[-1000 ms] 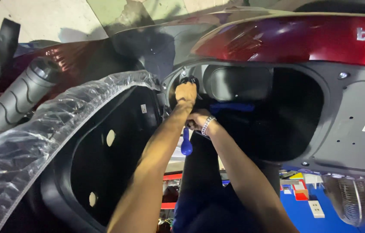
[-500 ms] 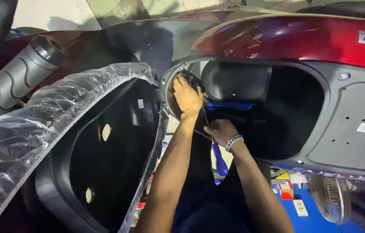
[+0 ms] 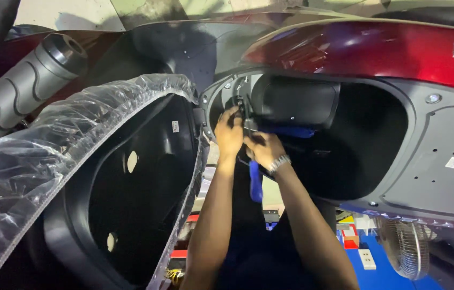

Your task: Repairing the internal storage compartment of a scooter using a screwdriver

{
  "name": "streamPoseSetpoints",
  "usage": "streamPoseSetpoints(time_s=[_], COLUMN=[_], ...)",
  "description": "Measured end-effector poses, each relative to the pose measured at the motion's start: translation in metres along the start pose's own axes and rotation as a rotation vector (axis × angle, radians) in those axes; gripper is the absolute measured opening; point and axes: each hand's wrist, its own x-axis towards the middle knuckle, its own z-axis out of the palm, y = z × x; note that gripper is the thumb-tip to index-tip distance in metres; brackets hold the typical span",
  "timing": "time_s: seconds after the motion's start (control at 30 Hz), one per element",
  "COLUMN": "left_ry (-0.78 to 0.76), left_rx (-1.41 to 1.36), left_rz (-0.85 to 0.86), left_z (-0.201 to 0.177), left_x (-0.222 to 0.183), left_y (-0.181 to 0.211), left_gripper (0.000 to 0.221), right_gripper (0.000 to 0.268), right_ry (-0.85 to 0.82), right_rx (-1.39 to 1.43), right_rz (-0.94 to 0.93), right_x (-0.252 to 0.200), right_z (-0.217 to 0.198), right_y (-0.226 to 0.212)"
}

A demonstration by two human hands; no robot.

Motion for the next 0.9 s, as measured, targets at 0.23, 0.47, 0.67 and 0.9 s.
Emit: streamPoseSetpoints(time_s=[0.23, 0.47, 0.67, 0.9], left_ry=[-0.043, -0.062, -0.084, -0.127], left_rx=[-0.135, -0.162, -0.177, -0.158], left_rz=[-0.230, -0.197, -0.186, -0.199], left_z=[-0.083, -0.075, -0.077, -0.095], left_x=[-0.054, -0.046, -0.047, -0.057], left_y=[0.076, 0.065, 0.076, 0.081], left_gripper=[0.038, 0.035, 0.037, 0.040], right_gripper=[0.040, 0.057, 0.046, 0.049], right_ry=[0.061, -0.030, 0.065, 0.051], right_rx=[0.014, -0.057, -0.025, 0.327], right_rz=[-0.027, 0.095, 0.025, 0.197], right_x=[0.044, 0.034, 0.024, 0.037], right_z=[0.045, 0.029, 0.027, 0.042], right_y=[-0.049, -0.081, -0.090, -0.079])
